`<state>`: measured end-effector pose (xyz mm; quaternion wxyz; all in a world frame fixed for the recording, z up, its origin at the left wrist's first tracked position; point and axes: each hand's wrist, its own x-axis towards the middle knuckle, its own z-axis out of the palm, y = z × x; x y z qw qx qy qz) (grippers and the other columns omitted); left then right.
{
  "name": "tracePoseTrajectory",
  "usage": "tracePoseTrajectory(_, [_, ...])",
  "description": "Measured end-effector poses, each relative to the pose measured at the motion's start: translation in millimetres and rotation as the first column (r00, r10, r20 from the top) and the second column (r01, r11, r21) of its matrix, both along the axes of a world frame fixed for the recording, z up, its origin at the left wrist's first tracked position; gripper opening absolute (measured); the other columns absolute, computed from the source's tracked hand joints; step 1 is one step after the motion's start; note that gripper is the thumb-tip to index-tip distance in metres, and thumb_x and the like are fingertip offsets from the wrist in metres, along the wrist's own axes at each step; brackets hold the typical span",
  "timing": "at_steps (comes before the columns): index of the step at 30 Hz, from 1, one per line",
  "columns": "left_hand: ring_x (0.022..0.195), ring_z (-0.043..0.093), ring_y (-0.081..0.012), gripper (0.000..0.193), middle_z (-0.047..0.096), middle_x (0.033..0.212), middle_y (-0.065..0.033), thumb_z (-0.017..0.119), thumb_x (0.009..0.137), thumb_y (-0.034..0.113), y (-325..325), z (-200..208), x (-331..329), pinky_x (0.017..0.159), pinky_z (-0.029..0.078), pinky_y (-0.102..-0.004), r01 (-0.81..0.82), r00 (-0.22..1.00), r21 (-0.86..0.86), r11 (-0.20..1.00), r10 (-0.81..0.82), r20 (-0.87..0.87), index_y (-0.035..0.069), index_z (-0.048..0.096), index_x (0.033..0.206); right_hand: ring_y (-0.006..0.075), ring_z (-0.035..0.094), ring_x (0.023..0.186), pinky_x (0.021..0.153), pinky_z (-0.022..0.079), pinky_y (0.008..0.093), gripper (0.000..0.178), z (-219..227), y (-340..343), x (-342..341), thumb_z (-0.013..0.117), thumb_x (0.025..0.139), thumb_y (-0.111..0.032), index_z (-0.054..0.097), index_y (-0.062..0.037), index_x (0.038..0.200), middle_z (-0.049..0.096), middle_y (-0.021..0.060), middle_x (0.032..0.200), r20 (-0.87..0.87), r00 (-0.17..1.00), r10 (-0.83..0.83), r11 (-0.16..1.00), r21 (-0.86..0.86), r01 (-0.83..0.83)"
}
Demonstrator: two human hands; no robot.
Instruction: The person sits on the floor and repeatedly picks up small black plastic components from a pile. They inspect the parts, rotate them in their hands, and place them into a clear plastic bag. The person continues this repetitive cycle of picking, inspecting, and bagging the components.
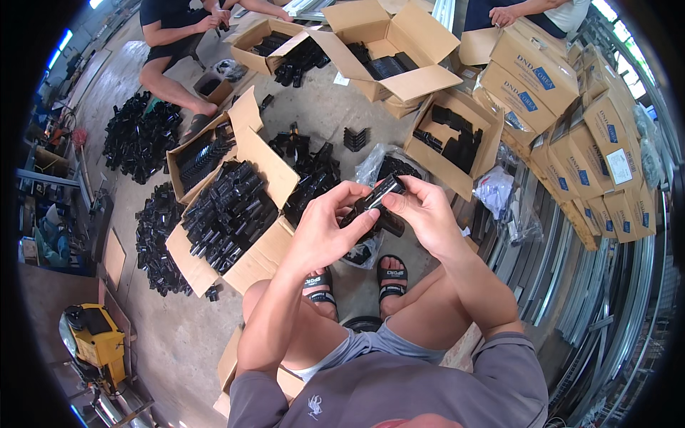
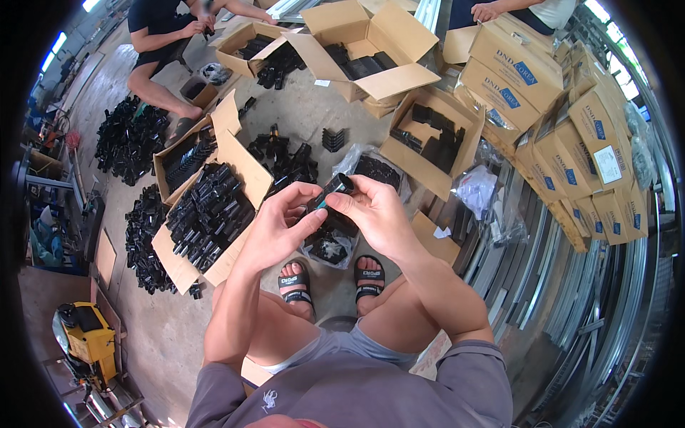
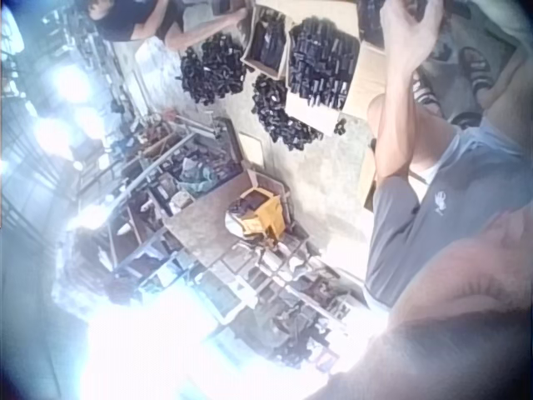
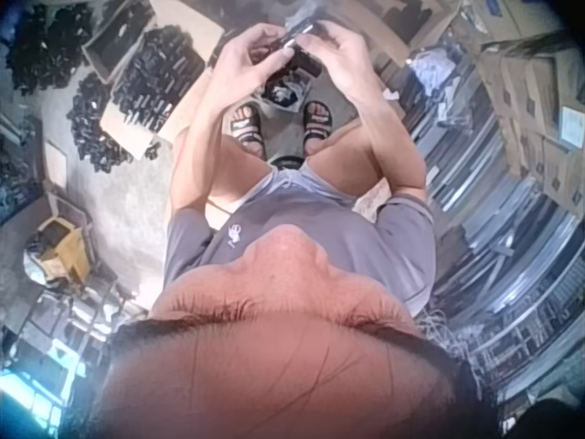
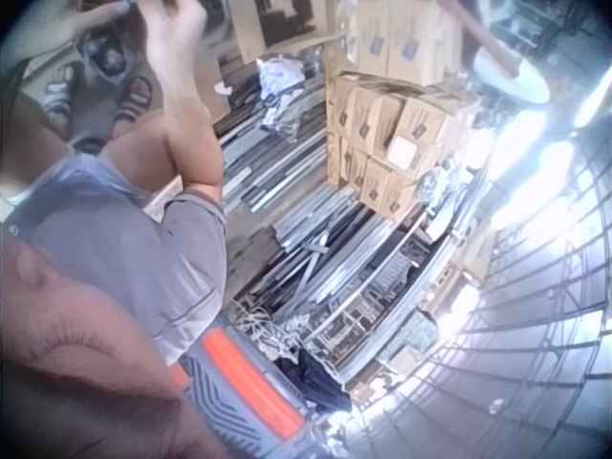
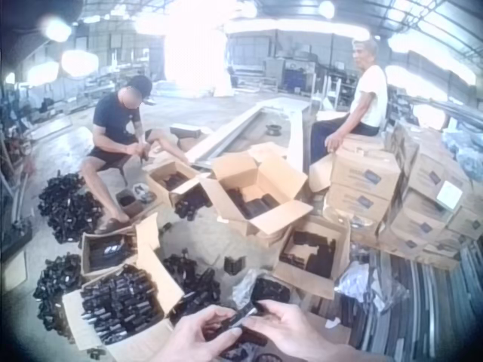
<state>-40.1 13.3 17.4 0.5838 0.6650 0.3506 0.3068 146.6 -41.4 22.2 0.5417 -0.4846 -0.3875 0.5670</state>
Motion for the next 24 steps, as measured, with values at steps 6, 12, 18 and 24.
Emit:
tracePoseTrajectory(6, [0.074,0.06,-0.008,0.037,0.071,0.084,-0.0064,0.078,0.086,0.021,-1.9,-13.4,6.2,0.069,0.049,-0.0251,-0.061,0.998,-0.114,0.992,0.064,0.017,-0.003,0.067,0.111,0.007,0.063,0.09,0.08,0.05,0.0228,0.026,-2.9,1.8,0.4,0.07,0.093,-0.014,0.065,0.0036,0.111,0.069,0.0051,0.098,-0.013,1.0,-0.014,1.0,0.025,0.015])
tracePoseTrajectory(12, [0.077,0.06,-0.007,0.034,0.07,0.084,-0.0051,0.077,0.086,0.017,-0.9,-10.4,8.1,0.07,0.049,-0.0248,-0.074,0.997,-0.038,0.997,0.075,0.016,-0.003,0.067,0.111,0.0082,0.062,0.095,0.085,0.05,0.0242,0.028,-6.9,2.7,-1.7,0.07,0.094,-0.014,0.063,0.0038,0.114,0.069,0.0055,0.102,-0.031,0.999,-0.015,0.999,0.036,0.016])
tracePoseTrajectory(18, [0.084,0.066,-0.016,0.031,0.07,0.091,-0.013,0.076,0.084,0.01,-1.6,4.9,-0.2,0.077,0.051,-0.0293,-0.106,0.981,0.31,0.945,0.151,-0.125,-0.003,0.065,0.11,0.0094,0.061,0.099,0.086,0.048,0.0235,0.043,-4.1,6.6,8.0,0.069,0.095,-0.019,0.055,0.0021,0.13,0.066,0.0058,0.112,0.009,0.99,0.141,0.983,0.117,-0.141])
tracePoseTrajectory(24, [0.079,0.07,-0.0253,0.034,0.071,0.089,-0.0186,0.076,0.083,0.013,6.0,5.6,-15.4,0.073,0.052,-0.0332,-0.19,0.945,0.404,0.895,0.278,-0.171,-0.003,0.065,0.111,0.0081,0.06,0.076,0.064,0.043,0.0204,0.033,-22.5,39.3,57.0,0.055,0.101,-0.024,0.06,-0.0028,0.125,0.064,0.0032,0.087,0.221,0.975,0.006,1.0,0.028,-0.013])
